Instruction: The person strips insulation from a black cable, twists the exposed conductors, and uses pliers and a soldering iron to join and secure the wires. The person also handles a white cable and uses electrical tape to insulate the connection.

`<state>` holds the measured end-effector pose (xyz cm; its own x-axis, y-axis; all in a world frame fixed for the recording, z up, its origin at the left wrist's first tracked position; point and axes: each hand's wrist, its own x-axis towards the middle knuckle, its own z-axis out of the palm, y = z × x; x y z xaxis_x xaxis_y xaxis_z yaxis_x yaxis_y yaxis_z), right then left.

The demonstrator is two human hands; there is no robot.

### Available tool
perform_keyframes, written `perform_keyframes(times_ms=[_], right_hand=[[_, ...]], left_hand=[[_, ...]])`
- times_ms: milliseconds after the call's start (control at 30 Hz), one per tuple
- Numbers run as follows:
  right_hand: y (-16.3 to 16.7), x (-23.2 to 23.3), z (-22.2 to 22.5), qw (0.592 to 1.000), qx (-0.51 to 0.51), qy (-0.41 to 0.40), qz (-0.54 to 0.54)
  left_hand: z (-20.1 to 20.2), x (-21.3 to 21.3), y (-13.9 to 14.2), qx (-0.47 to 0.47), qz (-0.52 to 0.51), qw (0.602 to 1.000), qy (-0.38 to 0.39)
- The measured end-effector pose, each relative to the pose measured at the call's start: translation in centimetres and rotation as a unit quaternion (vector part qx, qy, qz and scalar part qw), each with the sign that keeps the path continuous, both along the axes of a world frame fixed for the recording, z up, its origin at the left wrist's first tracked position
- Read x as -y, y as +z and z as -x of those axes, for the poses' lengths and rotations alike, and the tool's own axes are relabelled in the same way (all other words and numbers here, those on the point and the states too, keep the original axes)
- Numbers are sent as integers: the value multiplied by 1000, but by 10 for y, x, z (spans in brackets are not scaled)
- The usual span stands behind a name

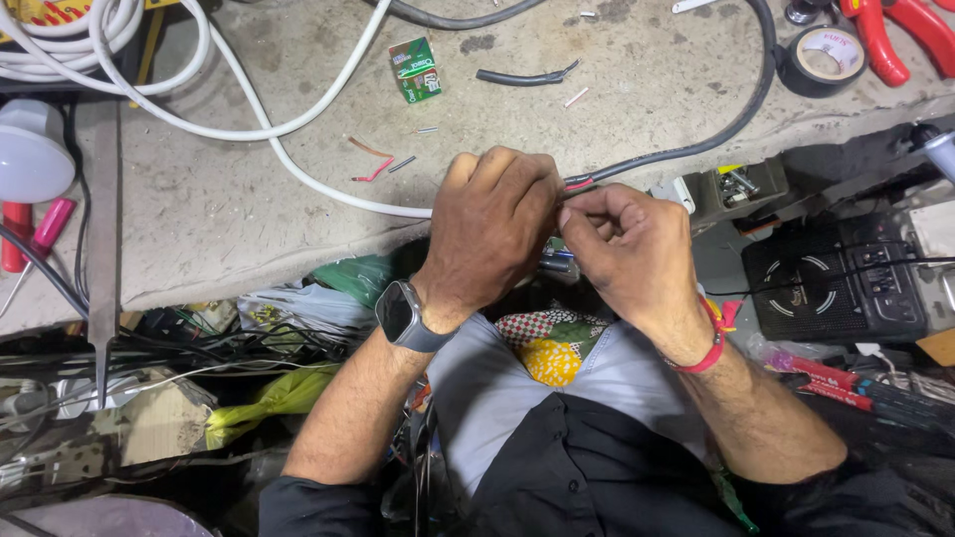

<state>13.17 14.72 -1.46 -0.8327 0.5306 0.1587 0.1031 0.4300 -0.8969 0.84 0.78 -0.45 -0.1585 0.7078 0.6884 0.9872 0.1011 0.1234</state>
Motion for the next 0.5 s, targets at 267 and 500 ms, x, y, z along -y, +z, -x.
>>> perform_keyframes(times_ms=[267, 500], right_hand=[[42, -17, 10, 996, 46, 70, 7], [79, -46, 31, 872, 90, 230, -424]], left_hand=[[-1, 4, -1, 18, -22, 1000, -4], [-2, 5, -1, 23, -46, 999, -6]])
